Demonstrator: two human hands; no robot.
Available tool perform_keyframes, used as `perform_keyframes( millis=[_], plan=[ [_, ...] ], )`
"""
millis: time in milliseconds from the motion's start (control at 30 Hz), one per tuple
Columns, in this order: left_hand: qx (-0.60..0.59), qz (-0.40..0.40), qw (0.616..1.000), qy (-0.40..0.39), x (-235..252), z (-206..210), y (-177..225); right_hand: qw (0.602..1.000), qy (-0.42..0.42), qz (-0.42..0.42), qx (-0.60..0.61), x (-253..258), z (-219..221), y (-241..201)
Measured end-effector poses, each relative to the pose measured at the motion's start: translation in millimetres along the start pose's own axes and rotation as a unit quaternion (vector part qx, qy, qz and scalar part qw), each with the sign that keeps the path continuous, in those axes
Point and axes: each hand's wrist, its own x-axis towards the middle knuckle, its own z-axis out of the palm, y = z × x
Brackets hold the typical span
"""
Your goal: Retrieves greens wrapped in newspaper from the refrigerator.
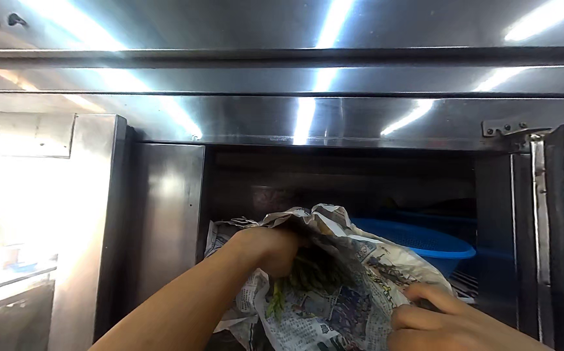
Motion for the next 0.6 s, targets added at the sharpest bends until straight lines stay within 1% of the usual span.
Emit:
perform_keyframes(
  millis=[100,167,233,300,367,433,500,600],
  plan=[
    [-0.068,0.104,0.991,0.044,-7.7,-12.3,26.3,1.000,0.029,-0.005,-0.004,3.5,-2.9,1.3],
    [-0.098,0.166,0.980,0.048,6.3,-6.0,39.2,0.999,0.042,-0.019,-0.019,7.0,-5.7,3.3],
    [-0.103,0.188,0.977,0.025,28.4,11.6,49.6,0.998,0.046,-0.027,-0.024,10.7,-5.9,5.3],
    [-0.083,0.200,0.976,0.011,48.7,34.6,52.3,0.999,0.043,-0.030,-0.012,15.3,-3.6,7.7],
    [-0.081,0.205,0.975,0.022,54.0,45.1,50.2,0.999,0.033,-0.030,0.011,19.1,0.4,12.6],
    [-0.088,0.200,0.975,0.037,47.8,42.2,42.9,0.999,0.004,-0.022,0.032,20.9,2.7,16.1],
    [-0.105,0.184,0.977,0.036,37.8,37.2,30.4,0.997,-0.067,0.000,0.049,22.3,1.2,16.0],
    [-0.121,0.143,0.982,0.029,24.5,32.0,11.1,0.982,-0.173,0.043,0.061,29.7,-1.0,13.7]
  ],
)
